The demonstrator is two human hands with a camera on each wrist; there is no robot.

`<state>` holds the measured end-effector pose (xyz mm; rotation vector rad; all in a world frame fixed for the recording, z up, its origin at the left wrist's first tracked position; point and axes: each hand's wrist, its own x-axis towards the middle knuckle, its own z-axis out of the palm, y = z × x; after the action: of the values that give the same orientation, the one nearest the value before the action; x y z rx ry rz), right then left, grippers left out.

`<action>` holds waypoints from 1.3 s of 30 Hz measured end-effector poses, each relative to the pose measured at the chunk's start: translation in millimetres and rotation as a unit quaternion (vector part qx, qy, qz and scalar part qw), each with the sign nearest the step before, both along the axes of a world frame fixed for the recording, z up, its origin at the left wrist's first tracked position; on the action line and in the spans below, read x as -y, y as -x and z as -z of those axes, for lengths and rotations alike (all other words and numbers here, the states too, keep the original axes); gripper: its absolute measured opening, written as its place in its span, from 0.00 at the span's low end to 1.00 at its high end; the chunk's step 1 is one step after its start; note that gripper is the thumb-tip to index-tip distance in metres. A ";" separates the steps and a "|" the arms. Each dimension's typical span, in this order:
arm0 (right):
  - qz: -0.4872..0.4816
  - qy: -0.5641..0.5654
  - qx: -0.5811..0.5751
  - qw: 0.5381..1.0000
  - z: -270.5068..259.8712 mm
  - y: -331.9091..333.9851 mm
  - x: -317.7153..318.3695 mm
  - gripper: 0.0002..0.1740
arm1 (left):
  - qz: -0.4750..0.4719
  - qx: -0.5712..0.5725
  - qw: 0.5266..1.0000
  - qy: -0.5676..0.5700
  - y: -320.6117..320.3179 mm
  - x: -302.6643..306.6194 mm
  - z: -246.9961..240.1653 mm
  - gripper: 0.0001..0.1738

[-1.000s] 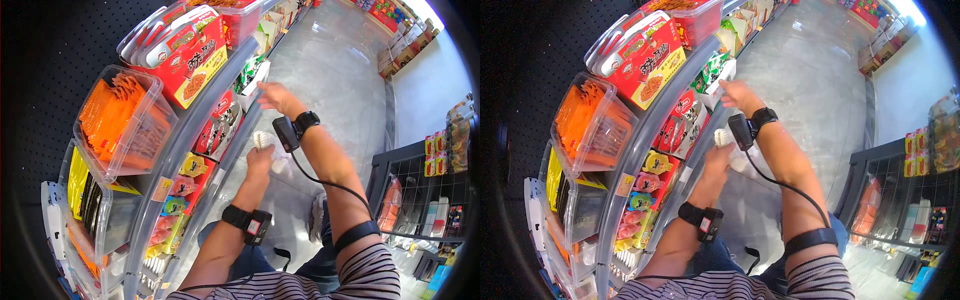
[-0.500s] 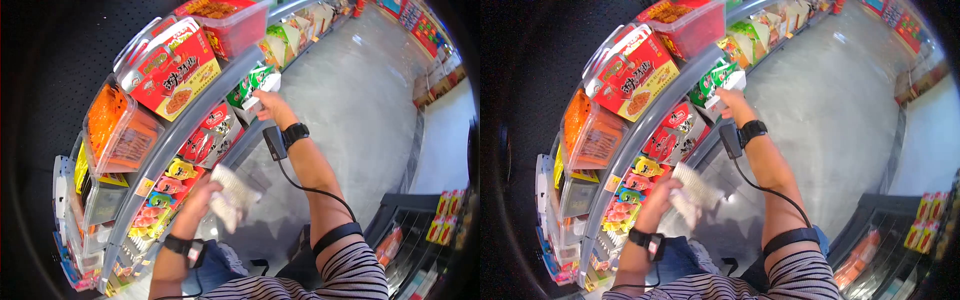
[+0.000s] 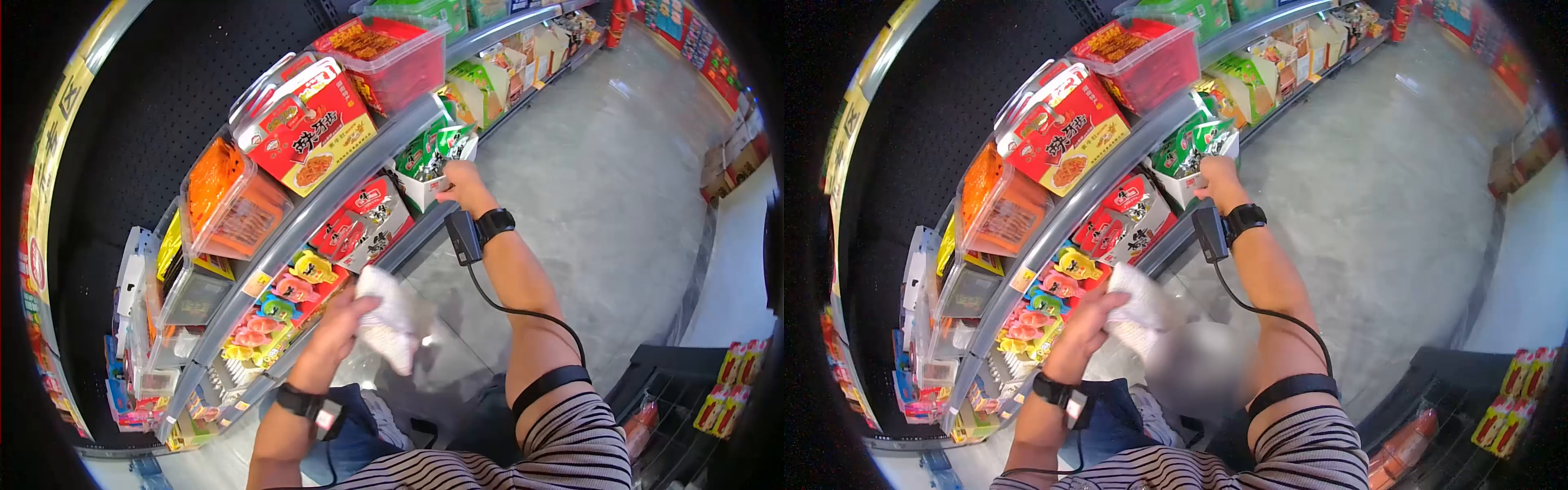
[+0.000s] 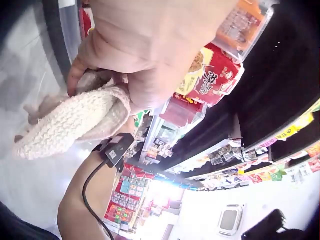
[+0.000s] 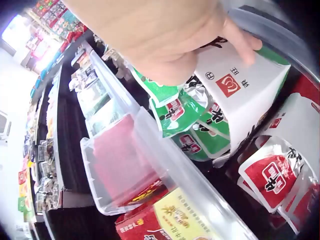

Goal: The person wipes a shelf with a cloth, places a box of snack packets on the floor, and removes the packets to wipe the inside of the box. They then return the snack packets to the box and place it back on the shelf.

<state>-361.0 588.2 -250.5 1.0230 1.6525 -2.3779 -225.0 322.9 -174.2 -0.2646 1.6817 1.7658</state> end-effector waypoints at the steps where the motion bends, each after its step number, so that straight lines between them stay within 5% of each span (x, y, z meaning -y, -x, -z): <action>1: -0.009 -0.005 -0.035 0.999 0.3 -4.7 -3.7 0.10 | 0.034 -0.005 0.999 -0.021 0.8 -15.3 -4.7 0.19; 3: -0.035 -0.023 -0.097 0.994 10.9 -14.8 -14.9 0.12 | 0.061 0.002 0.997 -0.051 0.8 -27.8 3.7 0.19; 4: -0.114 -0.168 -0.133 0.970 14.3 -21.0 -25.0 0.13 | 0.069 0.011 0.996 -0.055 0.1 -29.7 7.3 0.19; 5: -0.195 -0.307 -0.165 0.917 19.7 -28.7 -38.3 0.13 | 0.076 0.021 0.995 -0.060 -0.9 -29.7 11.4 0.19; 7: -0.352 -0.544 -0.212 0.731 25.4 -42.2 -56.9 0.15 | 0.085 0.026 0.995 -0.045 -2.3 -20.7 19.5 0.18; 9: -0.220 -0.325 -0.086 0.916 19.9 -48.0 -62.4 0.12 | 0.097 0.032 0.994 -0.030 -1.2 -8.3 23.3 0.17; 11: -0.047 -0.073 0.051 0.995 10.0 -50.3 -64.6 0.11 | 0.080 0.039 0.996 -0.016 -2.6 3.4 20.8 0.20; 20: -0.116 -0.173 0.109 0.972 4.8 -128.5 -118.8 0.17 | 0.074 0.045 0.996 0.005 -2.9 5.8 28.9 0.20; 25: -0.097 -0.138 0.118 0.979 67.5 -191.2 -119.4 0.16 | 0.143 0.042 0.987 0.056 -7.4 -8.6 52.0 0.19; 26: -0.137 -0.185 0.005 0.973 105.1 -212.2 -125.2 0.14 | 0.158 0.033 0.984 0.073 -8.1 -9.7 60.5 0.18; 29: -0.291 -0.394 -0.118 0.864 153.8 -241.1 -124.8 0.12 | 0.202 0.025 0.970 0.132 -4.4 -14.7 80.9 0.18; 31: -0.175 -0.195 -0.038 0.964 191.6 -247.9 -115.9 0.15 | 0.231 0.020 0.957 0.178 -2.7 -17.3 94.1 0.18; 33: -0.020 0.098 0.076 0.992 157.9 -238.9 -89.7 0.19 | 0.255 0.003 0.940 0.228 4.7 -22.4 104.2 0.18; 34: -0.067 0.105 0.094 0.988 139.6 -235.5 -83.4 0.26 | 0.276 -0.017 0.918 0.283 8.4 -28.7 104.1 0.21; 37: -0.102 0.161 0.143 0.971 138.5 -221.3 -77.8 0.21 | 0.311 -0.063 0.873 0.370 19.6 -56.4 94.5 0.24; 39: -0.205 0.201 0.070 0.955 135.0 -223.9 -83.7 0.22 | 0.294 -0.104 0.856 0.413 27.3 -67.7 103.2 0.25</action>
<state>-137.1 671.9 -385.6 0.6786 1.1278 -2.1710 -252.3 390.6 -277.3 0.0871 2.2912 0.5741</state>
